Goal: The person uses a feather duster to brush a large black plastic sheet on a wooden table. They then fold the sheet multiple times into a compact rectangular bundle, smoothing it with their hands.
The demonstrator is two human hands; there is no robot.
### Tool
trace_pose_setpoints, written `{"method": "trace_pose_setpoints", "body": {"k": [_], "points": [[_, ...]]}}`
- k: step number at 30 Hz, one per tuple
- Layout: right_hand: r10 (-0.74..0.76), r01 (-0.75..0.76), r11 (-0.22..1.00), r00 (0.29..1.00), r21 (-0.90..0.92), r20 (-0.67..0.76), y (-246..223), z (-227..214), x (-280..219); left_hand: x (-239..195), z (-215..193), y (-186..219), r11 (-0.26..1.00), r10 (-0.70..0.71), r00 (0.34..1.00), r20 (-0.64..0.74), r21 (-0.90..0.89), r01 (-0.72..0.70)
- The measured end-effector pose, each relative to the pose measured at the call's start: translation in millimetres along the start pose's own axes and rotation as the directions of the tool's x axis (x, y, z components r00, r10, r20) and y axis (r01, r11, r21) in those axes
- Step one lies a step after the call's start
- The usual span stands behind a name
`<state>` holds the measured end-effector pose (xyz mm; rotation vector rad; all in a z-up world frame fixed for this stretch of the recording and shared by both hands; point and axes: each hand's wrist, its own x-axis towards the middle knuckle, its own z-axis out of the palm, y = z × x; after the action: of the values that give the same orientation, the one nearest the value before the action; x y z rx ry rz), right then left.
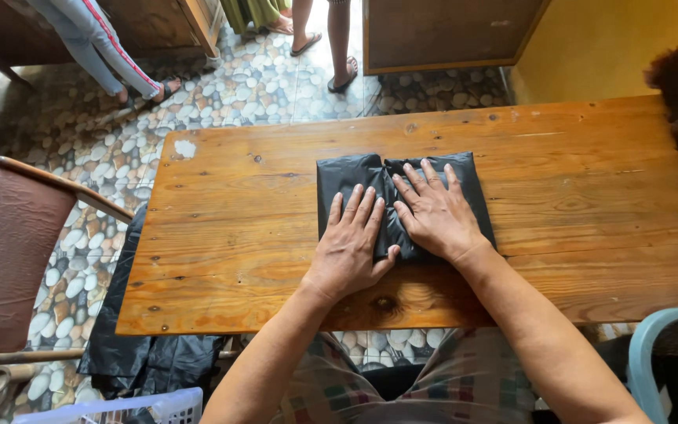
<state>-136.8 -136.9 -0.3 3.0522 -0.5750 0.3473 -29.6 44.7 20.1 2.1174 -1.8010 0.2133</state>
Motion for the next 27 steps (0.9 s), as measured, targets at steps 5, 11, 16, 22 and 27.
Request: {"method": "trace_pose_setpoints", "body": {"k": [5, 11, 16, 22, 27], "points": [[0.001, 0.0, 1.0, 0.999, -0.015, 0.042, -0.6, -2.8, 0.9, 0.7, 3.1, -0.4, 1.0, -0.005, 1.0, 0.008, -0.006, 0.005], [0.07, -0.075, 0.997, 0.976, 0.019, 0.207, 9.3, 4.3, 15.3, 0.4, 6.6, -0.6, 1.0, -0.004, 1.0, 0.014, 0.003, 0.004], [0.096, -0.092, 0.995, 0.974, -0.03, 0.206, -13.8, -2.0, 21.3, 1.2, 2.4, 0.7, 1.0, -0.003, 0.999, 0.044, 0.029, 0.002], [0.07, -0.069, 0.997, 0.991, -0.018, 0.113, -21.0, -0.6, 17.3, 3.6, -14.8, 1.2, 0.999, -0.015, 0.99, 0.139, -0.027, 0.019], [0.071, -0.072, 0.997, 0.996, 0.014, 0.062, -18.8, 4.2, 12.9, 11.9, -10.2, -21.2, 0.982, -0.008, 0.969, 0.246, -0.183, 0.054]]}}
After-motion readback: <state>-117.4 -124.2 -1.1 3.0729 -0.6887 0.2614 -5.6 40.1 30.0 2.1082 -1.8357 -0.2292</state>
